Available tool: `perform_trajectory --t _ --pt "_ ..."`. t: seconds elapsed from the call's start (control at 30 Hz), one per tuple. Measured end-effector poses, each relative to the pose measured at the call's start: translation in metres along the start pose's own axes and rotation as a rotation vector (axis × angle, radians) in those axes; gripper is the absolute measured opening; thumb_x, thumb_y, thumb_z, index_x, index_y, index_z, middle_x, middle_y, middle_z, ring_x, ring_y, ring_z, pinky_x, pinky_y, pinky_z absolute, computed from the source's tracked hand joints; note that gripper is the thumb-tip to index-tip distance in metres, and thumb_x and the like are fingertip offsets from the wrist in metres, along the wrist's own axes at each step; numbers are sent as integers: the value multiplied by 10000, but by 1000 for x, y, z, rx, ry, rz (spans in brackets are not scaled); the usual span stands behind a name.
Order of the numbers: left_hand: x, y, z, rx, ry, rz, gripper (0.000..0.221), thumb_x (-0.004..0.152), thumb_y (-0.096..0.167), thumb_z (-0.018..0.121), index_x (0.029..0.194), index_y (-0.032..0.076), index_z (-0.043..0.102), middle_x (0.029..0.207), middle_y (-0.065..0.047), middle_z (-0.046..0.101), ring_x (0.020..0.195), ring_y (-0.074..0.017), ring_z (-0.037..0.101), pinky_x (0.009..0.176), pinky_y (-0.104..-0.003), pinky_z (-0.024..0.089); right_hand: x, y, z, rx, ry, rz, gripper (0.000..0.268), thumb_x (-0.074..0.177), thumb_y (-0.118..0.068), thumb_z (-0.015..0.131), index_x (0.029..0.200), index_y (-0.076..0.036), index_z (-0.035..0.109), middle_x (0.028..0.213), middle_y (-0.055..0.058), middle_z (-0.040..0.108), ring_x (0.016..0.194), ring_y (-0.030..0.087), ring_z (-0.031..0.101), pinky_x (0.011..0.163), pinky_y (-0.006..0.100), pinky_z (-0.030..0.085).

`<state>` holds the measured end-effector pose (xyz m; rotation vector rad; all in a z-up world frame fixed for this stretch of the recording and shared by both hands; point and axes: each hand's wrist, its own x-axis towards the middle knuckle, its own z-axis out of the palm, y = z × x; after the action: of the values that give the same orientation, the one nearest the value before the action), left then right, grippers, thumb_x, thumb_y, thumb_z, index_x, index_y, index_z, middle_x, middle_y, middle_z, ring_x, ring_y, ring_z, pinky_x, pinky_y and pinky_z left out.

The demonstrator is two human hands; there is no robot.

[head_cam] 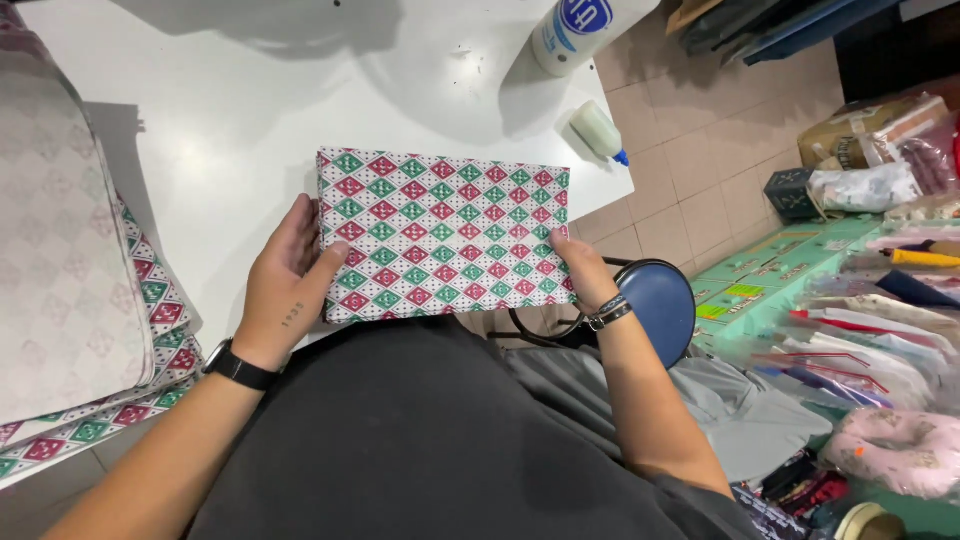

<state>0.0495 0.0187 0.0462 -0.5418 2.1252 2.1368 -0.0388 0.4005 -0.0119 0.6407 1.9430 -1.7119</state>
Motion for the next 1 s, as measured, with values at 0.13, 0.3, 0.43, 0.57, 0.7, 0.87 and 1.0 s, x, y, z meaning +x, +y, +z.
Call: perform_trajectory --t 0.13,0.3,0.43,0.57,0.7,0.87,1.0 --pt "-16 -6 -18 -130 -61 -64 715 972 115 627 1553 -89 264 1571 -360 327 1468 -453 306 1205 -518 306 -19 7 6 147 -87 33 442 998 -331 687 1182 69 651 936 236 745 818 334 773 677 439 661" --pt "-35 -8 -32 -171 -75 -73 680 984 114 598 1544 -100 278 1562 -380 323 1463 -470 296 1202 -534 302 -48 7 22 202 -206 43 339 976 -236 694 1149 53 660 917 244 752 809 326 773 670 434 656" --pt "-33 -14 -36 -237 -50 -92 630 1011 139 563 1534 -105 309 1539 -381 366 1448 -472 343 1185 -522 346 -67 2 17 242 -257 -23 251 937 -87 702 1136 63 671 913 235 752 810 334 771 665 446 652" --pt "-39 2 -31 -271 -49 -112 592 1034 153 515 1530 -106 320 1522 -375 398 1440 -467 364 1174 -523 352 -84 -24 9 258 -260 -121 231 929 -41 693 1135 58 660 910 245 747 801 347 772 668 458 654" --pt "-42 12 -13 -244 -42 -172 524 1036 129 489 1491 -109 386 1461 -373 473 1388 -459 460 1146 -517 401 -106 -58 -16 263 -255 -285 257 912 -10 687 1162 43 658 944 238 748 830 333 772 695 459 658" --pt "-41 26 21 -57 -61 -313 410 1022 206 488 1360 -14 562 1309 -176 674 1154 -265 663 1034 -353 521 -63 -2 -184 309 -293 -433 685 891 -162 721 1496 -14 436 1508 209 516 1338 390 553 1124 575 457" --pt "-45 44 65 197 1 -332 297 1100 186 512 1267 -23 640 1206 -153 709 972 -283 671 898 -377 544 -63 39 -324 182 232 -683 632 932 -309 663 1451 -5 467 1478 155 514 1369 325 511 1144 500 425"
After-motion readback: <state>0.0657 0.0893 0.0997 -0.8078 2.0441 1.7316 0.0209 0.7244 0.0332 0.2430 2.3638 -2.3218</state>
